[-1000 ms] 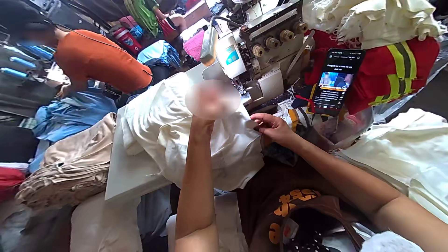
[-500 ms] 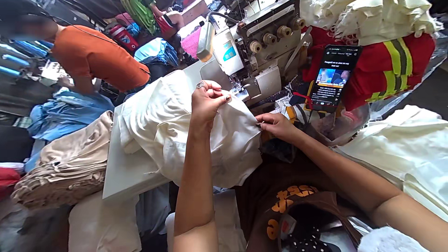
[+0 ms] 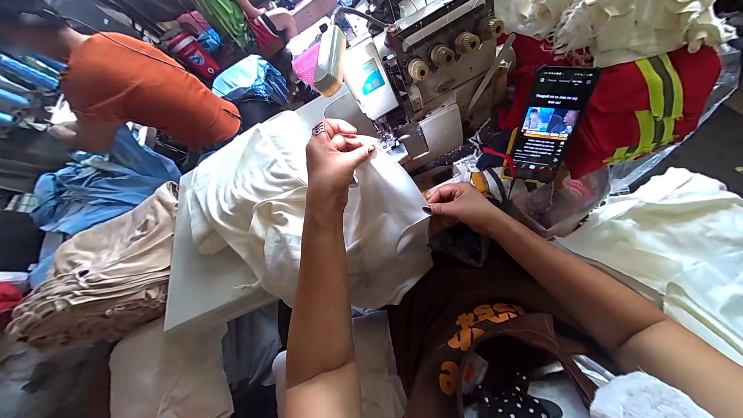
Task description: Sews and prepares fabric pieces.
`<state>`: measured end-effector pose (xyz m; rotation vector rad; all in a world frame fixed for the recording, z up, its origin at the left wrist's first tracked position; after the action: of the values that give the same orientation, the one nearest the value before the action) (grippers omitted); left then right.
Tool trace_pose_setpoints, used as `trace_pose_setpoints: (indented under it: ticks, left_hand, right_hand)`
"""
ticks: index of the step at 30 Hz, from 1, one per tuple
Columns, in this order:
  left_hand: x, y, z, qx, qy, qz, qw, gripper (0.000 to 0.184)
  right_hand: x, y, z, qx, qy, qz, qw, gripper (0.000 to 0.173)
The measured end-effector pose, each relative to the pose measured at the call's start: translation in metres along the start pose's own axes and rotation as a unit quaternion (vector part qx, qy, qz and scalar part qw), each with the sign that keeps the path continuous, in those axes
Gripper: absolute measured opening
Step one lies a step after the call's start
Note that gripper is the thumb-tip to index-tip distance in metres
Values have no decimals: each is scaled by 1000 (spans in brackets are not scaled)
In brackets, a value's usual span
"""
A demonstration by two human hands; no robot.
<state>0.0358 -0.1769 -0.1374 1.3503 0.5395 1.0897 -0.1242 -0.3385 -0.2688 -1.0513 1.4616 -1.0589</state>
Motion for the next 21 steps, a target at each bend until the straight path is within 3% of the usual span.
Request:
trace_pose_setpoints:
  ticks: [4, 9, 14, 17, 21]
  left_hand:
    - [-2, -8, 5, -56, 0, 86, 995, 44]
    - [-6, -28, 4, -88, 6, 199, 976, 19]
    - [-11, -32, -9, -126, 57, 214, 967, 26]
    - [-18, -27, -24, -184, 85, 370, 907, 9]
    - [-55, -18, -60, -181, 111, 504, 837, 19]
  right_hand:
    - [-1, -1, 0, -14, 15, -14, 1000, 13]
    - [-1, 4, 2, -13, 6, -55, 998, 10]
    - [-2, 5, -4, -24, 10, -64, 998, 11]
    - [-5, 5, -7, -40, 26, -43, 998, 17]
    - [-6, 9, -12, -55, 42, 11, 998, 25]
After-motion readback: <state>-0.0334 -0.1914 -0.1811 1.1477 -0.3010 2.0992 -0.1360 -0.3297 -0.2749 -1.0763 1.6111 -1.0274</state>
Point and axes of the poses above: each hand's wrist, its own z-axis towards the middle knuckle, its own x-axis out of the back of the hand, y = z × x, the point moved 2 cm from there along z, towards the middle knuckle, and after that the axes turned 1 degree about z, right-handed, at the moved point
